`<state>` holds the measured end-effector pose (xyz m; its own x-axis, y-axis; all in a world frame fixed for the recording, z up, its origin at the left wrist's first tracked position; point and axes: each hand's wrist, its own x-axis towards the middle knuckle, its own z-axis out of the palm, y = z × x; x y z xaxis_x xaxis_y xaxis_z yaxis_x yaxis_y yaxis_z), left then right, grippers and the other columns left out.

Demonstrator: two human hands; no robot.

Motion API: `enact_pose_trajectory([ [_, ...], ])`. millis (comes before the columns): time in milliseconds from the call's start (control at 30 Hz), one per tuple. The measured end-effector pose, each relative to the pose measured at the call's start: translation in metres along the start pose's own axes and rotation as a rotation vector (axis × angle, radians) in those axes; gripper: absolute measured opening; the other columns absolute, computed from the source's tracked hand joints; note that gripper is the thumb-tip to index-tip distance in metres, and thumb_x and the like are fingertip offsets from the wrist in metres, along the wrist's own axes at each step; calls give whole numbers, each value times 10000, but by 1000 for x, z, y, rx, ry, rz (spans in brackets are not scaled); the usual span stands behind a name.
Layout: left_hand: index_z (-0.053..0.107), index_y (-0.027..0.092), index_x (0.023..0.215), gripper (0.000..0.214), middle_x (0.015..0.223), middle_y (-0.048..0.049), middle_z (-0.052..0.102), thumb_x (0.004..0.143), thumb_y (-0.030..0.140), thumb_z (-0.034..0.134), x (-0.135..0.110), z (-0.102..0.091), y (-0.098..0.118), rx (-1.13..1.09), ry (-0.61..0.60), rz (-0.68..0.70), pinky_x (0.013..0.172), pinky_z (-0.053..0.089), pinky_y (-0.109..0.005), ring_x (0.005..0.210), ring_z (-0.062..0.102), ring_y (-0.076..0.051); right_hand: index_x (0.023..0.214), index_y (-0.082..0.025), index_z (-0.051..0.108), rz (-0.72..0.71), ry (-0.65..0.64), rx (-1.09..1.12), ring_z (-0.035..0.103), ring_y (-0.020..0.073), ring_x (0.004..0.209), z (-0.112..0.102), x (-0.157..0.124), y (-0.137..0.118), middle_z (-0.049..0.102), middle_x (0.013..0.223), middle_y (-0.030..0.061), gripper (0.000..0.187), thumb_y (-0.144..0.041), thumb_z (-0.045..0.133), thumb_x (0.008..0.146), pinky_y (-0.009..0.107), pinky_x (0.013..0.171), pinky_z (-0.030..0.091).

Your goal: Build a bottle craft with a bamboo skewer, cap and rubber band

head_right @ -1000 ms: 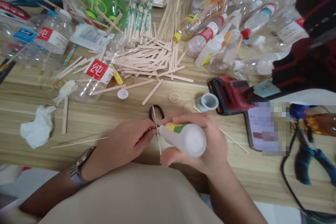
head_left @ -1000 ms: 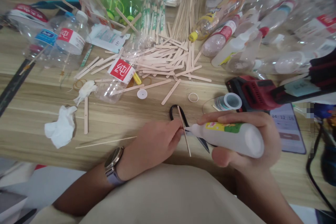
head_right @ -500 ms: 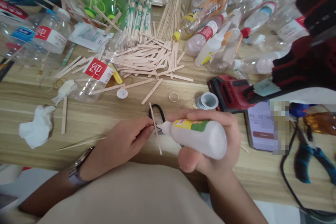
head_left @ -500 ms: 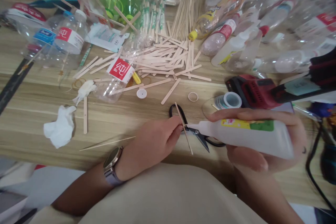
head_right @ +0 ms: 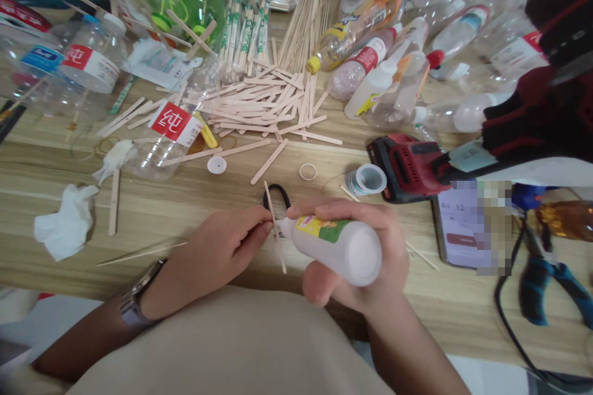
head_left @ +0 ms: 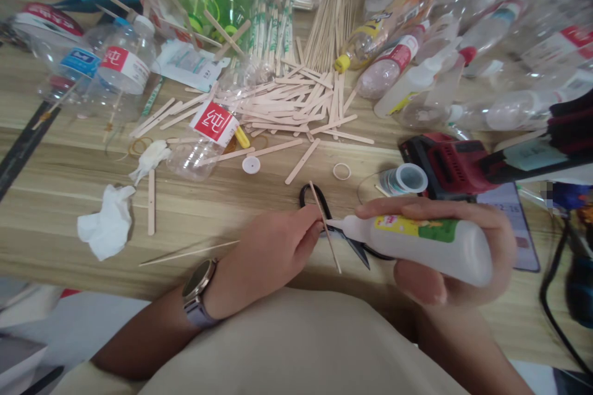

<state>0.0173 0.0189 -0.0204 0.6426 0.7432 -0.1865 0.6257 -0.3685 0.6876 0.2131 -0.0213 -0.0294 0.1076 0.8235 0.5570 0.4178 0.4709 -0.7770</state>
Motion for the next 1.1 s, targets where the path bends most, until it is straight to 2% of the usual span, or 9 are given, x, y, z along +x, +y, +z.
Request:
enact_pose_trajectory([
  [100,577,196,883,223,733,0,659,973,258,384,0,-1,1,-6,-6,-7,567,344,-264,629,581,-144,1129,-323,612,-70,25,20,734,281,678,3,4,-4,766,862,17,475,-569,694,731,433,510,601],
  [167,576,194,873,223,736,-2,662,972,257,387,1,-1,1,-3,-7,-10,569,351,-266,632,585,-147,1116,-313,620,-58,19,19,733,282,679,4,5,-6,764,863,18,457,-554,699,736,435,511,599],
  [433,567,195,874,227,735,-2,658,976,264,377,-1,0,-1,5,-6,-4,574,367,-274,631,581,-153,1085,-240,611,-98,-62,-24,737,272,703,0,4,-5,763,853,57,434,-524,691,767,396,531,586],
  [667,571,190,871,233,747,-12,671,975,259,375,0,1,-1,17,-24,-14,580,370,-277,650,597,-162,1040,-274,621,-62,-83,-34,732,288,652,0,8,-9,768,823,45,415,-569,676,754,415,470,570],
  [867,582,191,903,229,781,-17,690,976,261,376,1,-1,1,17,-44,-23,586,368,-278,677,621,-168,1002,-245,614,-75,-104,-32,735,267,681,0,9,-10,770,832,56,409,-563,680,755,406,537,577],
  [1100,583,190,899,214,795,-19,695,970,246,389,1,0,1,32,-38,-9,590,371,-280,689,624,-171,966,-237,590,-91,-127,-31,736,251,678,1,11,-11,772,801,52,392,-567,667,767,376,514,570],
])
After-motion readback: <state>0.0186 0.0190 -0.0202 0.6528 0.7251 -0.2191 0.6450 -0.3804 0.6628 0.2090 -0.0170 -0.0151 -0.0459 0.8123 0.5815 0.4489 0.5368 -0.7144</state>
